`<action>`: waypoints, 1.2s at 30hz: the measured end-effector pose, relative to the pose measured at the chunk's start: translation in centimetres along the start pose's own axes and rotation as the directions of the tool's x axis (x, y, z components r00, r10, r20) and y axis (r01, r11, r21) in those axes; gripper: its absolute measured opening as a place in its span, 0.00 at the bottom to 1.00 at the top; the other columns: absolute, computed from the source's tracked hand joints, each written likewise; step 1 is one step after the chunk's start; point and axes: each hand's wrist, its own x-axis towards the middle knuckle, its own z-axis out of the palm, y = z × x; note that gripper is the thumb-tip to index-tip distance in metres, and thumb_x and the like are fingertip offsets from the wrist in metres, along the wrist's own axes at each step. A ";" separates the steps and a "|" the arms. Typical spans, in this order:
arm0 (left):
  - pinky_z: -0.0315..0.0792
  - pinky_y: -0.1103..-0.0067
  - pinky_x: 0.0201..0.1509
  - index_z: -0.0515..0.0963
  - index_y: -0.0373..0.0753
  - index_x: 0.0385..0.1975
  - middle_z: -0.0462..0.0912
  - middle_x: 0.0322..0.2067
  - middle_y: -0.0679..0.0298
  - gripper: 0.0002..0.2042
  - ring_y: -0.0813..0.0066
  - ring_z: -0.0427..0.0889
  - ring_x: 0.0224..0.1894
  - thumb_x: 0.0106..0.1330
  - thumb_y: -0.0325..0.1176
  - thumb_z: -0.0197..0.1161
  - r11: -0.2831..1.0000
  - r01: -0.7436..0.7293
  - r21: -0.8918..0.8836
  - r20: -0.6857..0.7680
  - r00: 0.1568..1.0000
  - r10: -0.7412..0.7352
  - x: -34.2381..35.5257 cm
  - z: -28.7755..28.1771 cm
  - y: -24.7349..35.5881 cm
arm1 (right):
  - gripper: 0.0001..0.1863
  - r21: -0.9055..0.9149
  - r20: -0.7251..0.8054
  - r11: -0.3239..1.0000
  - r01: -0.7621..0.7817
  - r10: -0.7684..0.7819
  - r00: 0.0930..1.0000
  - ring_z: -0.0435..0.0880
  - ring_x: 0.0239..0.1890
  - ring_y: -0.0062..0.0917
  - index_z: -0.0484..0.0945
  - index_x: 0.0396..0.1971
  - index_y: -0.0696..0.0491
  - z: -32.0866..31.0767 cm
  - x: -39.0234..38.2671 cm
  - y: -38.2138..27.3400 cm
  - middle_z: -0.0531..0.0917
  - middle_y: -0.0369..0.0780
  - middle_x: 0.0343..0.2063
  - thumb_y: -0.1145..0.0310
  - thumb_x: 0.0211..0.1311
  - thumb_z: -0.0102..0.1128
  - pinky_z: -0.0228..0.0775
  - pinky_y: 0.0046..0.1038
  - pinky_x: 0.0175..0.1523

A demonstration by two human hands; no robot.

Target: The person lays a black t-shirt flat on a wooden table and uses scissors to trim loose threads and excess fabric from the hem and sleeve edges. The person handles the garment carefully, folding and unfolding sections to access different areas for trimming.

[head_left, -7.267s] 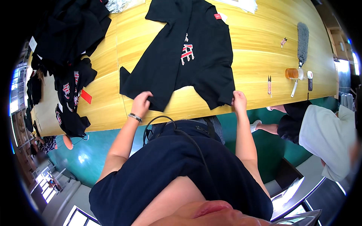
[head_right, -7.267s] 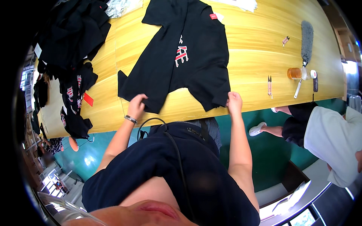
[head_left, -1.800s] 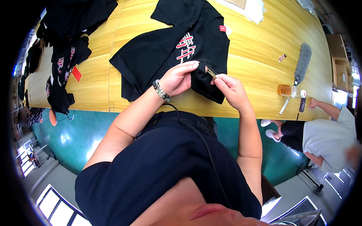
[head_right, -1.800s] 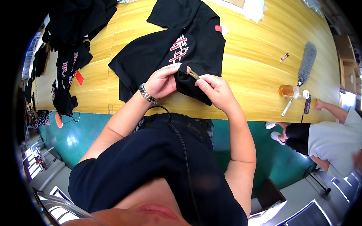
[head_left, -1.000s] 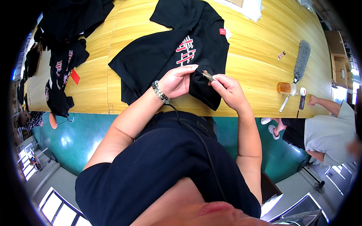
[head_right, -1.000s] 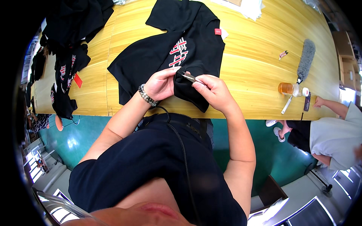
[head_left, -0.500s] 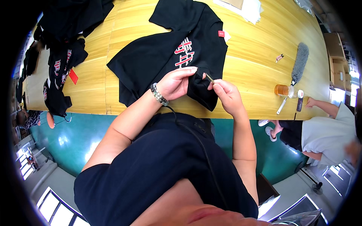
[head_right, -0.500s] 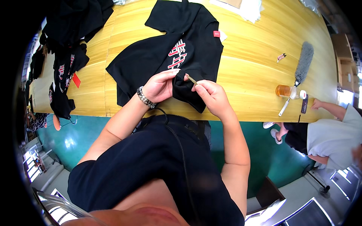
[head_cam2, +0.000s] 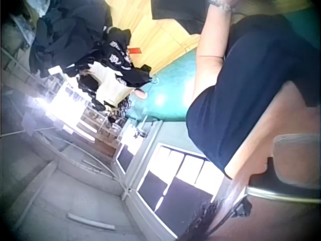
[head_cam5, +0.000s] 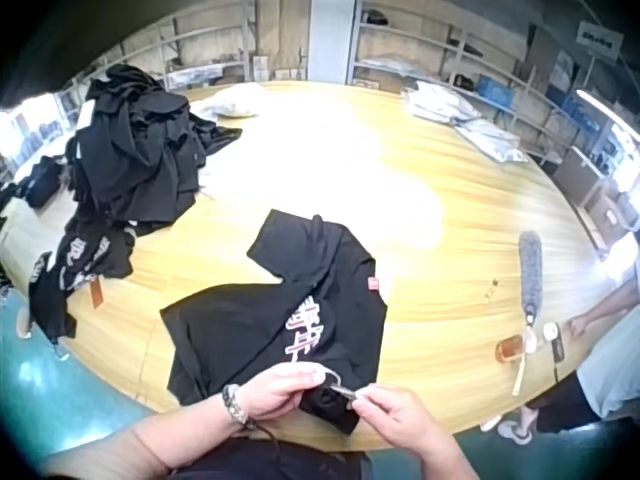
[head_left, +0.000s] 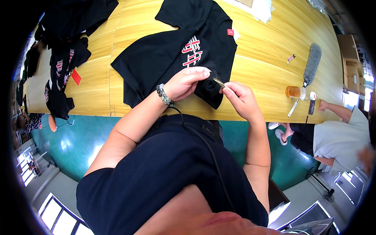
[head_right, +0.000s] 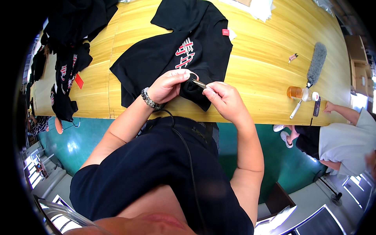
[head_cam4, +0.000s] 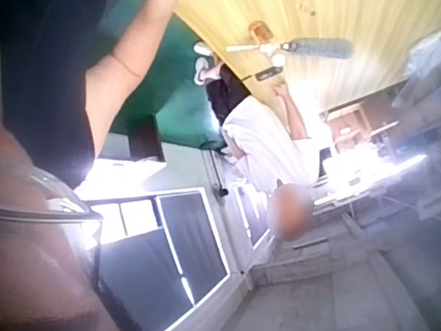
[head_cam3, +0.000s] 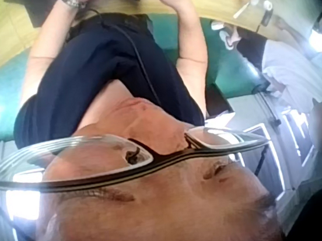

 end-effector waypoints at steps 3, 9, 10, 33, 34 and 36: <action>0.70 0.83 0.46 0.73 0.31 0.40 0.79 0.36 0.62 0.12 0.79 0.77 0.39 0.66 0.33 0.51 1.000 0.016 0.024 0.011 1.000 -0.016 0.1 0.0 -0.1 | 0.09 -0.033 0.019 0.999 -0.001 0.002 1.000 0.72 0.23 0.24 0.75 0.27 0.59 -0.3 -0.1 -0.4 0.74 0.39 0.19 0.68 0.59 0.55 0.64 0.24 0.31; 0.70 0.82 0.47 0.73 0.31 0.39 0.79 0.36 0.62 0.11 0.79 0.77 0.39 0.66 0.33 0.50 1.000 0.024 0.016 0.042 0.999 -0.025 0.1 0.1 0.0 | 0.09 -0.049 0.031 0.999 0.016 -0.015 0.999 0.72 0.24 0.25 0.75 0.27 0.59 -0.5 0.0 -0.7 0.74 0.39 0.20 0.68 0.59 0.55 0.64 0.24 0.31; 0.70 0.82 0.47 0.73 0.31 0.39 0.79 0.36 0.62 0.11 0.78 0.77 0.40 0.66 0.33 0.50 1.000 0.021 0.016 0.036 0.999 -0.022 0.1 0.1 -0.1 | 0.09 -0.043 0.003 0.999 0.027 -0.027 1.000 0.72 0.24 0.25 0.75 0.28 0.59 -0.4 -0.1 -0.6 0.75 0.39 0.20 0.68 0.59 0.55 0.64 0.24 0.31; 0.66 0.86 0.45 0.75 0.33 0.37 0.78 0.33 0.67 0.09 0.83 0.75 0.37 0.66 0.31 0.51 0.997 -0.013 0.080 -0.066 0.998 0.019 0.3 -0.1 -0.9 | 0.09 -0.344 -0.103 0.939 -0.001 -0.037 0.994 0.75 0.22 0.33 0.76 0.27 0.56 -0.3 -0.8 -2.8 0.75 0.40 0.20 0.65 0.54 0.59 0.65 0.28 0.27; 0.66 0.86 0.45 0.75 0.33 0.37 0.78 0.33 0.67 0.09 0.83 0.75 0.37 0.65 0.31 0.52 0.997 -0.011 0.078 -0.062 0.998 0.016 0.3 0.0 -0.8 | 0.09 -0.378 -0.100 0.926 0.004 -0.045 0.994 0.75 0.22 0.33 0.76 0.27 0.56 -0.4 -0.8 -2.9 0.76 0.40 0.20 0.65 0.54 0.59 0.65 0.28 0.27; 0.66 0.87 0.45 0.75 0.33 0.37 0.78 0.33 0.67 0.09 0.84 0.75 0.37 0.65 0.31 0.52 0.997 -0.005 0.073 -0.052 0.999 0.008 0.2 0.2 -0.7 | 0.09 -0.444 -0.094 0.896 0.012 -0.060 0.994 0.75 0.22 0.33 0.76 0.27 0.56 -0.5 -0.9 -3.1 0.76 0.40 0.20 0.65 0.54 0.59 0.65 0.28 0.27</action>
